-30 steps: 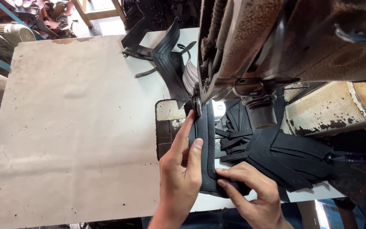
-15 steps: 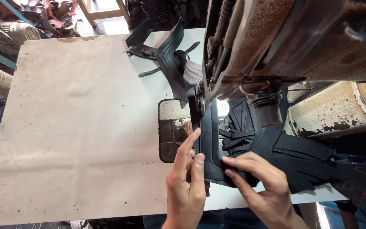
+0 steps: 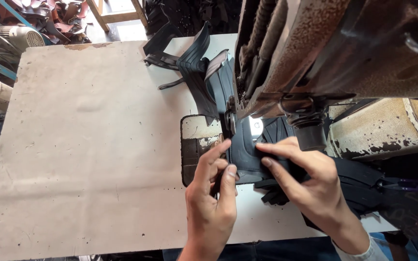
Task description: Stitching black synthetic shoe upper components using an industrial sewing machine.
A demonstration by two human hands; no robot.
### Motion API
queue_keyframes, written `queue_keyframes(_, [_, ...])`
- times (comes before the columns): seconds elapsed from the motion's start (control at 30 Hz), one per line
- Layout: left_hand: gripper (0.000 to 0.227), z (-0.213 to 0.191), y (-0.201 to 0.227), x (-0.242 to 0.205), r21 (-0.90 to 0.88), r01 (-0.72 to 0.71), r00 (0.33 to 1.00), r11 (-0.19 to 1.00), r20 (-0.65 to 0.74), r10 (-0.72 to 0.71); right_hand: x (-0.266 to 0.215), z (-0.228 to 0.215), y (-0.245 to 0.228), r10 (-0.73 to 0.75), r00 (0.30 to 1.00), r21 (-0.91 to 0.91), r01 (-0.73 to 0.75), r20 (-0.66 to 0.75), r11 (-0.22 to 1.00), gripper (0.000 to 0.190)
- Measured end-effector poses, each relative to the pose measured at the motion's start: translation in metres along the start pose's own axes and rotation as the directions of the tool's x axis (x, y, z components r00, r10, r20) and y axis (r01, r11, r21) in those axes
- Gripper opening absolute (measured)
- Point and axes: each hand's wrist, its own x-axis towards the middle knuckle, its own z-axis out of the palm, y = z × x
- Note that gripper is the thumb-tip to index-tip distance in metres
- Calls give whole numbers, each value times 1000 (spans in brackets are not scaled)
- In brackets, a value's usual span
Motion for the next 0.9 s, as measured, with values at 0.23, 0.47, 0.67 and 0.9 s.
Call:
queue_keyframes(0.23, [35, 9, 2, 31, -134, 52, 998, 990, -22, -55, 25, -1, 1, -16, 1000, 82, 18, -23, 996, 31])
queue_keyframes(0.47, [23, 12, -12, 62, -99, -42, 999, 994, -32, 39, 17, 7, 7, 209, 977, 192, -197, -44, 962, 35])
queue_keyframes(0.67, [33, 16, 2, 56, 76, -184, 979, 980, -78, 190, -16, 41, 6, 398, 914, 441, -326, -79, 836, 52])
queue_keyframes(0.9, [52, 8, -4, -7, 141, -24, 999, 990, -33, 29, -23, 42, 1, 442, 896, 407, -391, -36, 825, 59])
